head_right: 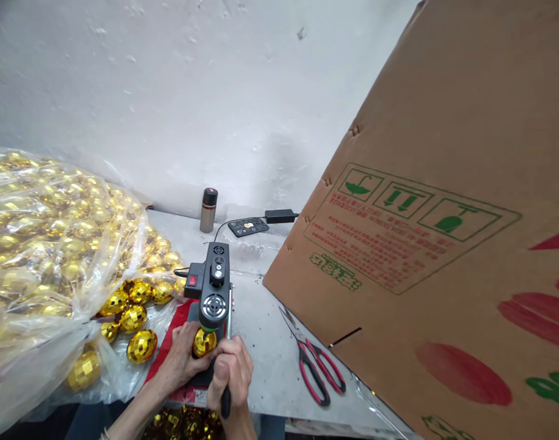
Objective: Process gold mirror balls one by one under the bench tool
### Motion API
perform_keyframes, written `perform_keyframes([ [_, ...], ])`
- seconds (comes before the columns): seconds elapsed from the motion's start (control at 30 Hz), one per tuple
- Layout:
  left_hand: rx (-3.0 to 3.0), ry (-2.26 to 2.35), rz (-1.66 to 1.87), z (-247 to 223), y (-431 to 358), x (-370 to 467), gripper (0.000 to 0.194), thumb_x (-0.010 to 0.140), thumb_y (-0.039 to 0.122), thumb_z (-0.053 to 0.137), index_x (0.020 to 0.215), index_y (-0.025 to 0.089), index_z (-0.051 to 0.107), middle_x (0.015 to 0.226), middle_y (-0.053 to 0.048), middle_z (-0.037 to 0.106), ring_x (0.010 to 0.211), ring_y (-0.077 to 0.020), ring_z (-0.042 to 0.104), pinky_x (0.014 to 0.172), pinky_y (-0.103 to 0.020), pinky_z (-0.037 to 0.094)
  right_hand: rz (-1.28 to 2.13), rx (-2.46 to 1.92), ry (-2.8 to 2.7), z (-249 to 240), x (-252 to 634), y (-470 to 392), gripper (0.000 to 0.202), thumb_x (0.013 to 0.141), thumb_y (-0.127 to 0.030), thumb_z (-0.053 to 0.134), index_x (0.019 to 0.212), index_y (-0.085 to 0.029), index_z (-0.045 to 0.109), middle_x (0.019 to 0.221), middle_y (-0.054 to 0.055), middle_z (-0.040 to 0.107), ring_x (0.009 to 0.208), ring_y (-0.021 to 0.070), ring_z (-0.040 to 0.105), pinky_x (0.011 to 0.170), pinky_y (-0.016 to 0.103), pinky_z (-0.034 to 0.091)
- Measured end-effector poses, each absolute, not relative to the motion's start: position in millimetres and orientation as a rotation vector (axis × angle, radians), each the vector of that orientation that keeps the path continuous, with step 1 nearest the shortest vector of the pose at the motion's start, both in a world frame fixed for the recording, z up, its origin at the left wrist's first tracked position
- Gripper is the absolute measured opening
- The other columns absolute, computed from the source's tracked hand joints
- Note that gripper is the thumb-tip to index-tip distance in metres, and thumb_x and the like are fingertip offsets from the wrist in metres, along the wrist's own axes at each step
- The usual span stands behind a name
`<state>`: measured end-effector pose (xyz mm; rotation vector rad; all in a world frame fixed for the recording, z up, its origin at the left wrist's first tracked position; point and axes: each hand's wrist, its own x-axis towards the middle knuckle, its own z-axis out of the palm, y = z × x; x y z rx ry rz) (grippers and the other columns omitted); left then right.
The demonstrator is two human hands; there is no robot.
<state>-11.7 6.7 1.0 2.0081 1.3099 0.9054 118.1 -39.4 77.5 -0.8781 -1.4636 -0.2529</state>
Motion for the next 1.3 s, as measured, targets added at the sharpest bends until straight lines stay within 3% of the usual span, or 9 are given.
perform_keyframes([
  [0.27,2.03,1.315,0.923,-2.0,7.9,-11.6,0.036,0.079,0.032,0.078,0.113,0.021,0.07,0.101,-0.007,0.076,0.097,-0.032,0.07,0.094,-0.048,0.051,-0.314,-0.878,-1.529,64.2,120.6,-35.9,0.029,0.107,-0.013,0.041,0.082,-0.024,0.051,0.079,-0.001,0.057,0.067,0.0145,0.054,0.063,0.029,0.047],
  [0.47,2.038,1.282,0.903,-2.0,6.1,-16.6,0.042,0.082,0.033,0.078,0.122,0.022,0.07,0.112,-0.01,0.079,0.107,-0.0349,0.072,0.097,-0.053,0.054,-0.146,-0.994,-1.474,124.3,118.9,-46.6,0.032,0.108,-0.01,0.038,0.082,-0.023,0.051,0.076,-0.002,0.056,0.063,0.0124,0.055,0.057,0.025,0.041],
  [0.57,2.113,1.24,0.942,-12.5,-10.8,-26.4,0.055,0.083,0.033,0.082,0.134,0.022,0.067,0.126,-0.015,0.078,0.115,-0.0374,0.072,0.1,-0.056,0.057,-0.01,-1.039,-1.388,158.1,114.1,-46.8,0.035,0.109,-0.011,0.042,0.078,-0.023,0.052,0.07,-0.003,0.054,0.061,0.0118,0.054,0.056,0.025,0.039],
  [0.7,2.348,1.203,1.09,-21.6,-39.1,-53.1,0.089,0.078,0.052,0.091,0.153,0.022,0.055,0.14,-0.02,0.072,0.125,-0.0421,0.069,0.106,-0.057,0.057,-0.016,-1.029,-1.334,162.6,108.6,-44.2,0.038,0.111,-0.013,0.043,0.075,-0.023,0.051,0.068,-0.004,0.052,0.059,0.011,0.052,0.057,0.025,0.038],
  [0.77,2.437,1.351,1.126,-17.6,-43.6,-72.7,0.079,0.087,0.053,0.083,0.155,0.024,0.053,0.143,-0.019,0.071,0.129,-0.0411,0.067,0.11,-0.056,0.055,-0.037,-1.032,-1.338,153.6,107.4,-45.1,0.036,0.111,-0.013,0.042,0.078,-0.023,0.052,0.069,-0.004,0.053,0.059,0.0109,0.051,0.056,0.025,0.038],
  [0.83,2.455,1.601,1.095,-10.9,-38.7,-94.3,0.054,0.099,0.043,0.068,0.149,0.025,0.059,0.14,-0.018,0.073,0.128,-0.0397,0.068,0.11,-0.058,0.055,-0.055,-1.024,-1.357,145.0,107.4,-47.1,0.035,0.11,-0.012,0.042,0.079,-0.023,0.052,0.071,-0.003,0.054,0.06,0.011,0.052,0.055,0.025,0.039],
  [0.9,2.416,1.791,1.0,-5.9,-28.1,-114.0,0.042,0.099,0.034,0.059,0.139,0.022,0.066,0.134,-0.019,0.075,0.119,-0.0395,0.072,0.101,-0.058,0.059,-0.065,-1.005,-1.377,139.6,108.1,-48.9,0.036,0.11,-0.011,0.041,0.077,-0.023,0.049,0.071,-0.003,0.054,0.061,0.0112,0.054,0.056,0.026,0.04],
  [1.0,2.311,1.776,0.902,-2.8,-12.7,-130.2,0.044,0.093,0.028,0.057,0.135,0.022,0.068,0.129,-0.018,0.077,0.109,-0.0362,0.076,0.094,-0.053,0.063,-0.066,-1.01,-1.386,137.5,109.1,-49.8,0.035,0.109,-0.01,0.041,0.078,-0.023,0.05,0.072,-0.003,0.055,0.06,0.0107,0.054,0.055,0.026,0.039],
  [1.3,1.35,1.403,1.104,21.1,-1.3,-69.0,0.066,0.084,0.071,0.065,0.126,0.021,0.066,0.122,-0.012,0.08,0.116,-0.0341,0.077,0.102,-0.049,0.062,0.0,-1.054,-1.33,164.5,106.6,-46.7,0.036,0.111,-0.015,0.041,0.076,-0.024,0.049,0.068,-0.003,0.051,0.057,0.0112,0.051,0.052,0.025,0.039],
])
